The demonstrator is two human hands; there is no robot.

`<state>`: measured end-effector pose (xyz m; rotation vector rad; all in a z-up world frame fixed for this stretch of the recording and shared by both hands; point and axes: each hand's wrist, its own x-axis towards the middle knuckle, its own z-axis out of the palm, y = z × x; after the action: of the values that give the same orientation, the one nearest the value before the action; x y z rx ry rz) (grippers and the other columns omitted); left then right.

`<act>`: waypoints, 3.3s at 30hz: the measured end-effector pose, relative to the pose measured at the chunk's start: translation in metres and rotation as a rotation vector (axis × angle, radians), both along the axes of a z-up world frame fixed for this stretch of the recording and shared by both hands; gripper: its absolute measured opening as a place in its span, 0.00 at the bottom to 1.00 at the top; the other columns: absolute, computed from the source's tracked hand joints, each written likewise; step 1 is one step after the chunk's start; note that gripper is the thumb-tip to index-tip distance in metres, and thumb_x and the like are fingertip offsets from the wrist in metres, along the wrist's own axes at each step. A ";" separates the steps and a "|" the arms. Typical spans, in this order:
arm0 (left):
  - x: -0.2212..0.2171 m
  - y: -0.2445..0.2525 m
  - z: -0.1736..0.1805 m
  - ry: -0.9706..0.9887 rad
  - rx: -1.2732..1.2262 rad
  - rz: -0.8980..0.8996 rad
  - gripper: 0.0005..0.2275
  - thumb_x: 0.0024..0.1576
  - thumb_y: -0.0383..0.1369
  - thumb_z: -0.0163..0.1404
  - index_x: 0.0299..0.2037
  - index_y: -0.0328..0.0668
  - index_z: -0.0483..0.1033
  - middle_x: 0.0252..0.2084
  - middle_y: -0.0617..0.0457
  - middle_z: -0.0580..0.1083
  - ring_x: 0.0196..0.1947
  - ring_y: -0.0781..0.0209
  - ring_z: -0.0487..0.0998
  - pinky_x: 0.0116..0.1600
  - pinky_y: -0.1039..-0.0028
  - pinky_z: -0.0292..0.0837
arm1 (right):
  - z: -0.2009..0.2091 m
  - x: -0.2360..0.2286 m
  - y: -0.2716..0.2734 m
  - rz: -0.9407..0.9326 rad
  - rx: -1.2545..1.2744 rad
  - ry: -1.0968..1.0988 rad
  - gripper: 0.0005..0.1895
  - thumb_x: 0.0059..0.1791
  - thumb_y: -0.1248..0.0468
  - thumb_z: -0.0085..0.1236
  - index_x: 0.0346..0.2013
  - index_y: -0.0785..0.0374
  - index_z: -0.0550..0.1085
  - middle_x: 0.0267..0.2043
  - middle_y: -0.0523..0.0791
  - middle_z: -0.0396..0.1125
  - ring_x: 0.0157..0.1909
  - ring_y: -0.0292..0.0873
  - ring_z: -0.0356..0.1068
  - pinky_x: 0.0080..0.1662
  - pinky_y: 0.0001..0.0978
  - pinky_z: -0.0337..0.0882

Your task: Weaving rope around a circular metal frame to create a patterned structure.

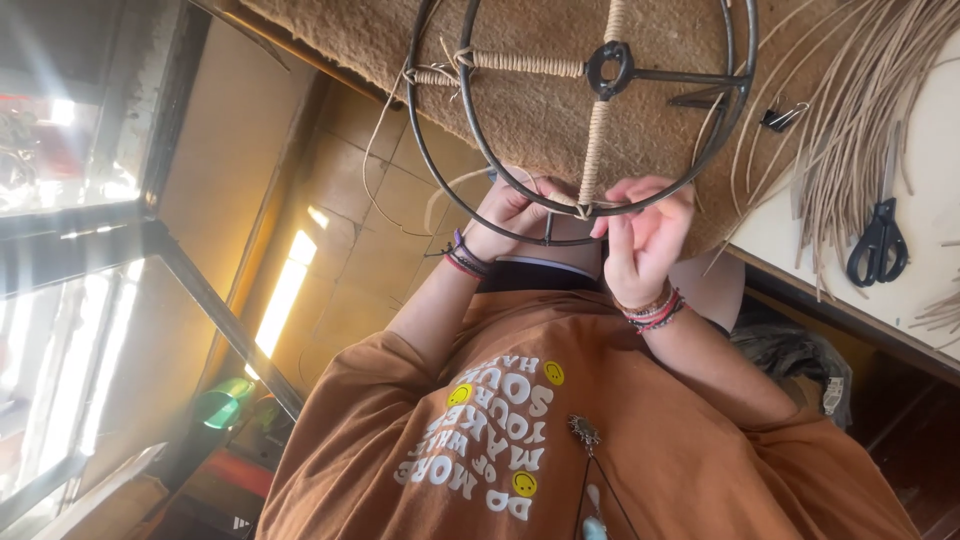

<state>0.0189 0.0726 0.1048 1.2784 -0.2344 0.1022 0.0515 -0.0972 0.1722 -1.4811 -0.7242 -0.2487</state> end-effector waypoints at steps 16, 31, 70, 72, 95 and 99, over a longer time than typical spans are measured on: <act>-0.002 -0.014 -0.058 0.172 -0.105 0.131 0.07 0.55 0.32 0.64 0.34 0.36 0.83 0.24 0.54 0.73 0.28 0.72 0.69 0.38 0.81 0.65 | -0.027 -0.015 -0.020 -0.006 -0.653 -0.262 0.09 0.50 0.59 0.66 0.40 0.59 0.79 0.33 0.40 0.73 0.26 0.40 0.69 0.37 0.35 0.71; -0.018 0.049 0.006 0.007 -0.069 -0.037 0.09 0.66 0.30 0.49 0.44 0.34 0.82 0.31 0.52 0.70 0.35 0.66 0.67 0.47 0.75 0.63 | -0.013 -0.011 -0.012 -0.019 -0.677 -0.183 0.06 0.51 0.61 0.65 0.41 0.56 0.80 0.28 0.38 0.73 0.29 0.42 0.72 0.40 0.37 0.72; -0.081 0.038 -0.085 0.636 0.771 0.797 0.18 0.46 0.33 0.65 0.37 0.42 0.65 0.31 0.40 0.70 0.30 0.37 0.83 0.32 0.51 0.79 | -0.024 -0.005 -0.018 0.022 -0.308 0.037 0.09 0.56 0.72 0.52 0.34 0.73 0.77 0.31 0.51 0.74 0.33 0.50 0.74 0.39 0.38 0.75; -0.085 0.001 -0.074 0.539 0.275 0.832 0.19 0.55 0.33 0.64 0.38 0.47 0.60 0.28 0.52 0.74 0.27 0.59 0.81 0.35 0.74 0.78 | -0.013 -0.007 -0.015 0.034 -0.227 0.116 0.11 0.58 0.72 0.48 0.33 0.73 0.75 0.35 0.53 0.69 0.34 0.48 0.70 0.39 0.38 0.75; -0.016 -0.007 -0.060 0.049 0.197 0.145 0.08 0.63 0.34 0.55 0.42 0.36 0.77 0.34 0.42 0.72 0.35 0.49 0.75 0.43 0.64 0.73 | -0.015 -0.007 -0.030 -0.139 -0.170 0.128 0.07 0.58 0.67 0.46 0.45 0.71 0.63 0.43 0.49 0.56 0.46 0.46 0.66 0.41 0.35 0.75; -0.022 -0.011 -0.067 0.147 0.209 0.174 0.09 0.57 0.35 0.63 0.42 0.40 0.82 0.31 0.50 0.76 0.31 0.64 0.77 0.38 0.76 0.75 | -0.023 -0.029 -0.036 -0.024 -0.349 -0.240 0.01 0.48 0.72 0.61 0.32 0.64 0.78 0.34 0.46 0.72 0.35 0.48 0.74 0.40 0.39 0.74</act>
<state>-0.0029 0.0620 0.0380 1.5063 -0.0064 0.1342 0.0227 -0.1337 0.1493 -1.8115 -0.9795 -0.3343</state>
